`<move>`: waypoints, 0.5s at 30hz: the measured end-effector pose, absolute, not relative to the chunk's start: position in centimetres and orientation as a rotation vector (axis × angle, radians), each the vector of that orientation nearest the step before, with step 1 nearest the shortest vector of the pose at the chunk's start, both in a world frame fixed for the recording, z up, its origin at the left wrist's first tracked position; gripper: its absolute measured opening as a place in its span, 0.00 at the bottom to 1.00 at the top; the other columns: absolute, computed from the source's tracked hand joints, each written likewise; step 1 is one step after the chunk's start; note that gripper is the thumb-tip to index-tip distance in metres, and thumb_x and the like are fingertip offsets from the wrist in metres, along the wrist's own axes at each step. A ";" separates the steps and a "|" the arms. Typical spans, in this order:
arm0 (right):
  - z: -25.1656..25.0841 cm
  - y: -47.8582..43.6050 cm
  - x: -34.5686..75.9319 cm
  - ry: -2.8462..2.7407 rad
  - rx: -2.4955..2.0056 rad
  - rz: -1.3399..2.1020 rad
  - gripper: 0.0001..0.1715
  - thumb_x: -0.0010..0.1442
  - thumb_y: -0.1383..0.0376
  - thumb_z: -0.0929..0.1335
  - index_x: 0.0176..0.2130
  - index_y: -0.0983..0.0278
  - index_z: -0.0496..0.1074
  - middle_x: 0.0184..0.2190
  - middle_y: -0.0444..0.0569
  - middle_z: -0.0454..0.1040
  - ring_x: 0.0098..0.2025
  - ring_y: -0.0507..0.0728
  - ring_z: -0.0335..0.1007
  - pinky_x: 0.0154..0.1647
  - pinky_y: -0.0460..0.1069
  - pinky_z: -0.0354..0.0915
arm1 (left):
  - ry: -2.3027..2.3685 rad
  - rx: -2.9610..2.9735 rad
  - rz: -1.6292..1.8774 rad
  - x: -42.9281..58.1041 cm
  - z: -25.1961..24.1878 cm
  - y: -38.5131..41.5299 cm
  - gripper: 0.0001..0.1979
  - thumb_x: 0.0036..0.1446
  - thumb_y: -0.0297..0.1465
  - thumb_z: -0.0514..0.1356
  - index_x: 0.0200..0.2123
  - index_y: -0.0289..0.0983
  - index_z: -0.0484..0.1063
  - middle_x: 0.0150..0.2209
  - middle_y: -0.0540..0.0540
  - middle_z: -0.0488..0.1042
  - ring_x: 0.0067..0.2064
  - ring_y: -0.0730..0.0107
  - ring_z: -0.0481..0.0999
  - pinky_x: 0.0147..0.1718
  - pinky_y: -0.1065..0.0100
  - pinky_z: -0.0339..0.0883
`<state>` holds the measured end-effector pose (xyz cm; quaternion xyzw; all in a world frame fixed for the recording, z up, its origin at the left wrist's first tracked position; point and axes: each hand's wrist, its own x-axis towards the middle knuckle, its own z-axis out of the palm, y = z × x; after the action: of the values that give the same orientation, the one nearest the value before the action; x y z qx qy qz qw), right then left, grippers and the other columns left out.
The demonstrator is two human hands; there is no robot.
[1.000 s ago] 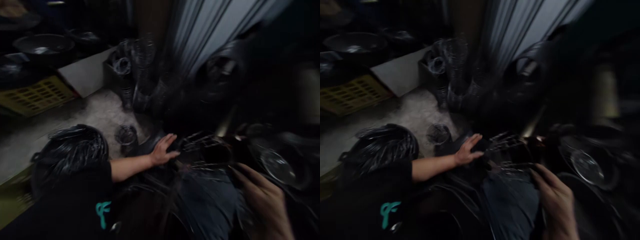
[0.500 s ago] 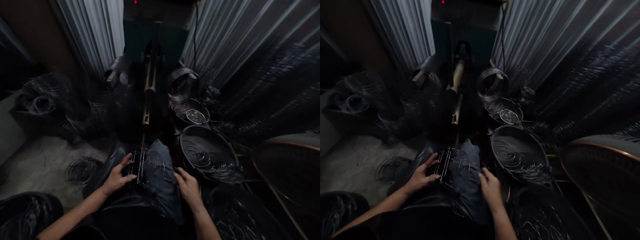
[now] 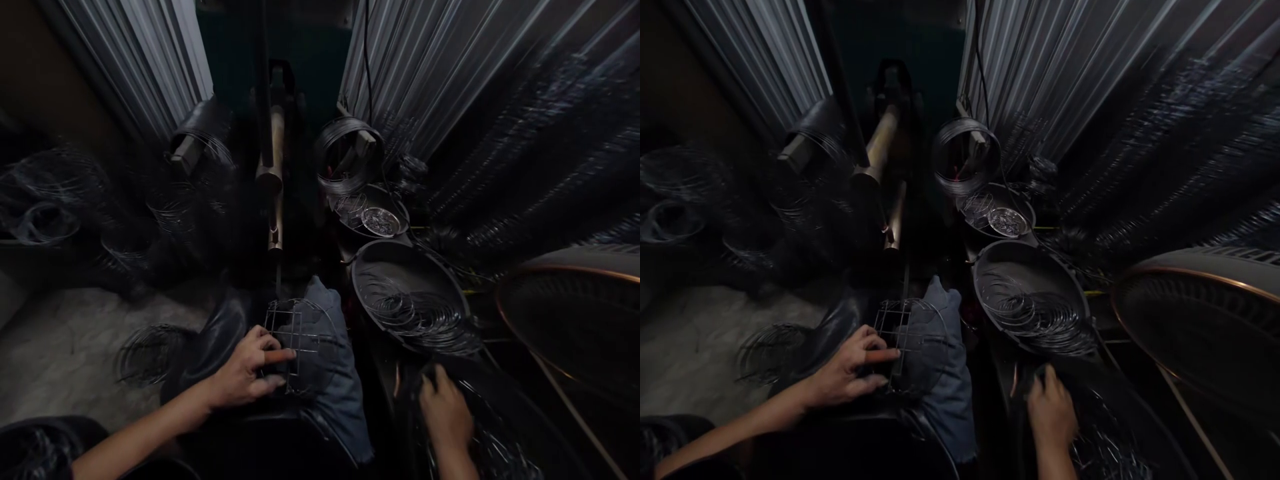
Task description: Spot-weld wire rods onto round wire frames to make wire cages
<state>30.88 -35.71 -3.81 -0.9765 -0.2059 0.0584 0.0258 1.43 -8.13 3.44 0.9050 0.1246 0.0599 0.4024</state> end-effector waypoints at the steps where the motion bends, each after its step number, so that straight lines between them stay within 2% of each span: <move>1: -4.2 -33.9 32.0 -0.679 -3.020 0.180 0.26 0.67 0.62 0.55 0.60 0.69 0.61 0.53 0.61 0.68 0.53 0.62 0.65 0.54 0.56 0.61 | 0.342 2.317 0.136 1.5 3.4 -8.4 0.28 0.50 0.29 0.62 0.56 0.52 0.66 0.45 0.47 0.69 0.47 0.62 0.64 0.49 0.57 0.63; 4: -5.4 -27.3 35.9 -0.914 -2.979 0.259 0.29 0.65 0.64 0.59 0.63 0.68 0.56 0.59 0.57 0.63 0.60 0.60 0.57 0.59 0.52 0.56 | 0.528 2.346 0.129 2.0 3.0 -8.8 0.39 0.45 0.28 0.65 0.61 0.50 0.59 0.56 0.44 0.61 0.53 0.57 0.62 0.53 0.55 0.61; 6: -6.3 -23.4 38.3 -1.028 -2.972 0.386 0.30 0.62 0.65 0.64 0.63 0.66 0.57 0.59 0.56 0.63 0.60 0.61 0.58 0.59 0.56 0.56 | 0.621 2.329 0.106 2.3 2.7 -8.7 0.41 0.44 0.30 0.66 0.62 0.49 0.57 0.54 0.44 0.62 0.52 0.57 0.64 0.52 0.57 0.62; 8: -7.1 -20.6 40.1 -1.060 -2.994 0.566 0.27 0.62 0.62 0.66 0.59 0.66 0.62 0.54 0.56 0.67 0.54 0.62 0.64 0.55 0.60 0.60 | 0.661 2.318 0.067 2.4 2.6 -8.3 0.41 0.42 0.33 0.68 0.61 0.50 0.59 0.49 0.47 0.66 0.48 0.60 0.67 0.49 0.59 0.64; 11: -7.8 -19.1 41.8 -1.060 -3.000 0.805 0.19 0.63 0.58 0.66 0.49 0.67 0.69 0.44 0.52 0.71 0.44 0.57 0.70 0.47 0.57 0.67 | 0.695 2.328 0.020 2.2 2.3 -7.5 0.42 0.40 0.35 0.70 0.60 0.52 0.59 0.46 0.49 0.69 0.46 0.61 0.68 0.50 0.58 0.62; 15: -7.1 -20.3 42.9 -1.037 -2.985 0.811 0.14 0.63 0.59 0.66 0.45 0.66 0.71 0.42 0.50 0.73 0.42 0.55 0.71 0.45 0.54 0.68 | 0.745 2.183 -0.030 1.9 2.0 -6.8 0.44 0.41 0.34 0.70 0.62 0.51 0.57 0.47 0.49 0.70 0.46 0.63 0.69 0.50 0.61 0.62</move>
<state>42.94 -20.33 -7.15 -0.9133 -0.3173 0.2483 -0.0603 1.93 -6.78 1.99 0.8651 0.2951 -0.0119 0.4053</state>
